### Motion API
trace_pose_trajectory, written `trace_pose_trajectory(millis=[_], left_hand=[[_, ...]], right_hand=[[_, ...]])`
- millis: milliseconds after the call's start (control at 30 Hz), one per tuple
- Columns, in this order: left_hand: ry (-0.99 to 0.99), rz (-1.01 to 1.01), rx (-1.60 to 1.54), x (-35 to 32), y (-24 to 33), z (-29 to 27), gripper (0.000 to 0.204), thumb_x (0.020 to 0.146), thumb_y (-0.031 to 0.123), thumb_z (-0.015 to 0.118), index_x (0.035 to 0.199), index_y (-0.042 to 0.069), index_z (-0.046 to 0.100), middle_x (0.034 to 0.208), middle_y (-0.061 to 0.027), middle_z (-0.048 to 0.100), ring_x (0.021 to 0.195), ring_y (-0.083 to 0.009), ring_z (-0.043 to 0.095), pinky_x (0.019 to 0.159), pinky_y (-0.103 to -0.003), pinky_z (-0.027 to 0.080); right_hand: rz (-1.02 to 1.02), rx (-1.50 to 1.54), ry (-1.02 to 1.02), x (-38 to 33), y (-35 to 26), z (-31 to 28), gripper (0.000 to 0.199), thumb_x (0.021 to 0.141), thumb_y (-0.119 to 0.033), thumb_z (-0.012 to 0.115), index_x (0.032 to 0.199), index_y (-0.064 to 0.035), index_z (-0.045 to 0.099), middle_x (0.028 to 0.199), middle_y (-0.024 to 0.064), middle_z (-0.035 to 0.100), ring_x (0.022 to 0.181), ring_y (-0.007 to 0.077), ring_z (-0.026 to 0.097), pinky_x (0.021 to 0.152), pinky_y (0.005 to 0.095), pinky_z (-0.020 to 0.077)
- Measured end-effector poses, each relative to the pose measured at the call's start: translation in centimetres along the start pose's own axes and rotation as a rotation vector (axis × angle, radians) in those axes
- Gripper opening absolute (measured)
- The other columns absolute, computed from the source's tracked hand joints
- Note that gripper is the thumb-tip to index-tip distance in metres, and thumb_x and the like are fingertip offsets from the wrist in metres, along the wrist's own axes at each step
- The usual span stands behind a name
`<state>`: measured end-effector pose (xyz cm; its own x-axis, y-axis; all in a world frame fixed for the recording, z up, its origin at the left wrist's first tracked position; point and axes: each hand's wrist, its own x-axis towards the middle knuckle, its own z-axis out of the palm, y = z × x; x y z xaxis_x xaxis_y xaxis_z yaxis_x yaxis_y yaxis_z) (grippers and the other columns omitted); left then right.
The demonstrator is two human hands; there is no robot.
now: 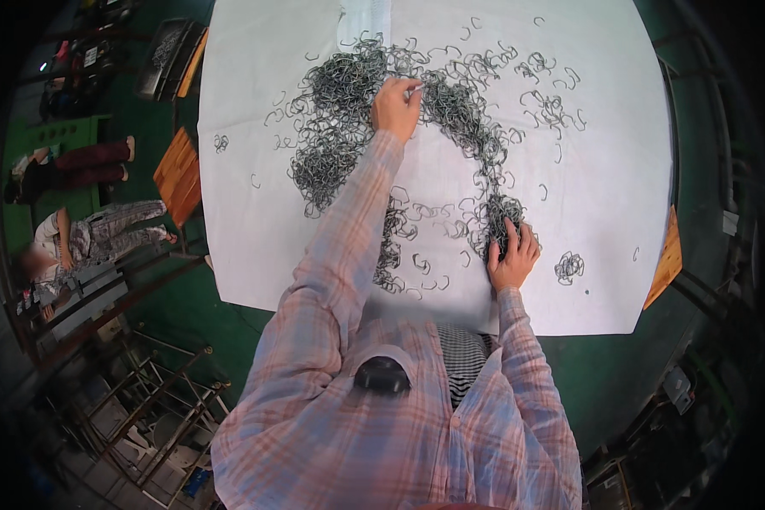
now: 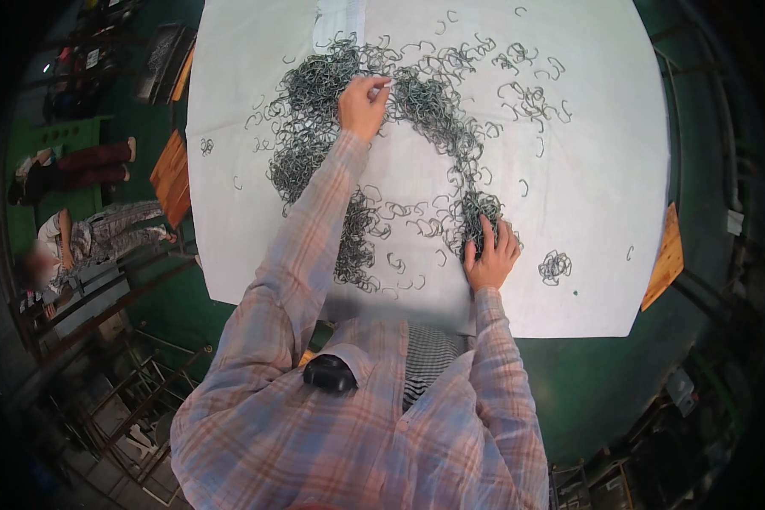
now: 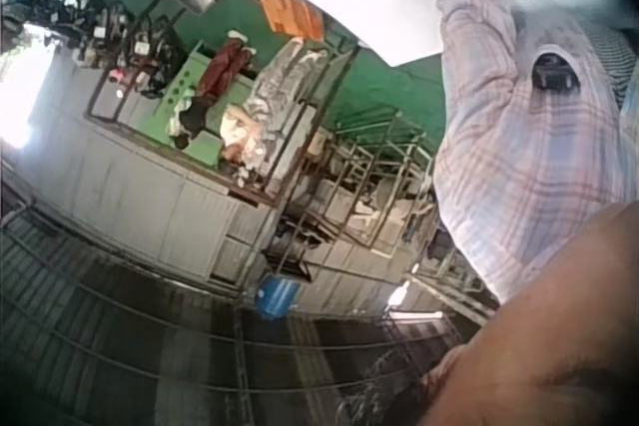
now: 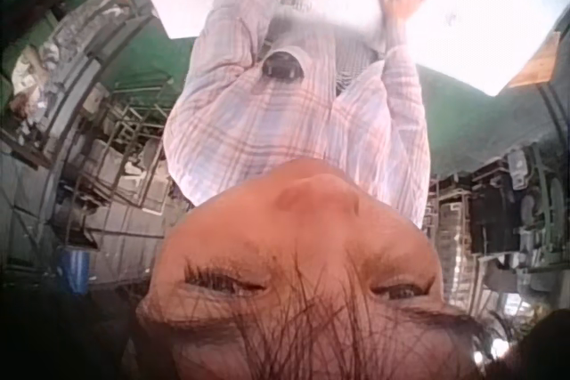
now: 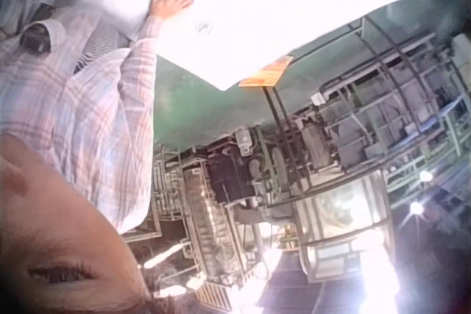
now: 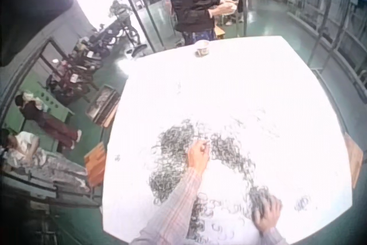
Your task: The person stands at a large white table and uses both hands to gather and arrange small metal clips into a central pile. The person repeatedly scoops and pushes the clips together, occasionally spreading them slightly before re-gathering them.
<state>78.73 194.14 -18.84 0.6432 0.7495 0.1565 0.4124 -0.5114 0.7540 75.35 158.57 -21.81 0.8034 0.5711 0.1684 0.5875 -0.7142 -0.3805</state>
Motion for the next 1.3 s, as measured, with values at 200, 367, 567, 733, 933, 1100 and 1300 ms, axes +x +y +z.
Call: trace_pose_trajectory(millis=[200, 367, 567, 733, 933, 1100, 1300], left_hand=[[-0.125, -0.071, 0.252, 2.9, 0.2, 3.1, 0.008, 0.075, 0.017, 0.076, 0.082, 0.014, 0.073, 0.088, -0.0047, 0.065, 0.085, -0.0265, 0.064, 0.077, -0.042, 0.049], [-0.276, -0.325, -0.155, 2.6, -0.2, 1.4, 0.014, 0.072, 0.018, 0.078, 0.083, 0.011, 0.075, 0.081, -0.0054, 0.071, 0.076, -0.0211, 0.067, 0.071, -0.036, 0.052], [-0.338, -0.347, -0.126, 0.9, 1.1, -2.9, 0.016, 0.072, 0.011, 0.078, 0.087, 0.005, 0.075, 0.080, -0.0062, 0.072, 0.074, -0.0122, 0.067, 0.068, -0.026, 0.052], [-0.540, -0.294, -0.052, 1.0, -1.7, -3.9, 0.023, 0.065, 0.017, 0.081, 0.088, 0.012, 0.078, 0.079, -0.0051, 0.073, 0.074, -0.0158, 0.068, 0.073, -0.029, 0.053], [-0.511, -0.312, -0.094, 2.2, -1.8, -3.3, 0.024, 0.068, 0.010, 0.078, 0.092, 0.007, 0.076, 0.078, -0.0059, 0.073, 0.073, -0.0117, 0.068, 0.071, -0.025, 0.052], [-0.529, -0.238, 0.067, 2.6, -1.5, -2.1, 0.024, 0.069, 0.018, 0.079, 0.093, 0.014, 0.076, 0.081, -0.0045, 0.073, 0.081, -0.0195, 0.068, 0.077, -0.032, 0.053], [-0.232, -0.125, 0.188, 2.2, -0.7, 1.5, 0.026, 0.072, 0.027, 0.078, 0.096, 0.015, 0.075, 0.082, -0.0063, 0.071, 0.079, -0.0243, 0.067, 0.077, -0.036, 0.052]], right_hand=[[-0.011, 0.013, -0.002, -0.1, 0.1, -0.2, 0.050, 0.083, -0.028, 0.060, 0.132, -0.0169, 0.055, 0.132, 0.0145, 0.050, 0.123, 0.0331, 0.043, 0.105, 0.0467, 0.0283], [-0.017, 0.010, 0.002, 0.1, 0.0, -0.3, 0.050, 0.083, -0.029, 0.060, 0.132, -0.0170, 0.055, 0.132, 0.0147, 0.050, 0.123, 0.0330, 0.043, 0.105, 0.0464, 0.0283], [0.001, -0.003, 0.018, 0.1, 0.0, -0.1, 0.048, 0.084, -0.031, 0.059, 0.130, -0.0188, 0.056, 0.132, 0.0118, 0.050, 0.124, 0.0321, 0.043, 0.105, 0.0468, 0.0290], [0.004, 0.008, 0.010, 0.2, 0.0, -0.1, 0.048, 0.084, -0.031, 0.059, 0.130, -0.0188, 0.056, 0.132, 0.0117, 0.051, 0.125, 0.0318, 0.043, 0.105, 0.0471, 0.0291], [0.010, 0.032, 0.020, 0.2, -0.1, -0.3, 0.048, 0.083, -0.031, 0.060, 0.130, -0.0187, 0.056, 0.132, 0.0106, 0.051, 0.125, 0.0312, 0.043, 0.105, 0.0470, 0.0283], [-0.006, 0.025, 0.002, 0.2, 0.1, -0.4, 0.051, 0.083, -0.029, 0.061, 0.131, -0.0181, 0.054, 0.130, 0.0120, 0.051, 0.124, 0.0308, 0.044, 0.105, 0.0456, 0.0282], [-0.003, 0.024, 0.001, 0.2, 0.1, -0.3, 0.050, 0.083, -0.031, 0.060, 0.131, -0.0180, 0.055, 0.130, 0.0121, 0.051, 0.124, 0.0314, 0.044, 0.105, 0.0461, 0.0284]])
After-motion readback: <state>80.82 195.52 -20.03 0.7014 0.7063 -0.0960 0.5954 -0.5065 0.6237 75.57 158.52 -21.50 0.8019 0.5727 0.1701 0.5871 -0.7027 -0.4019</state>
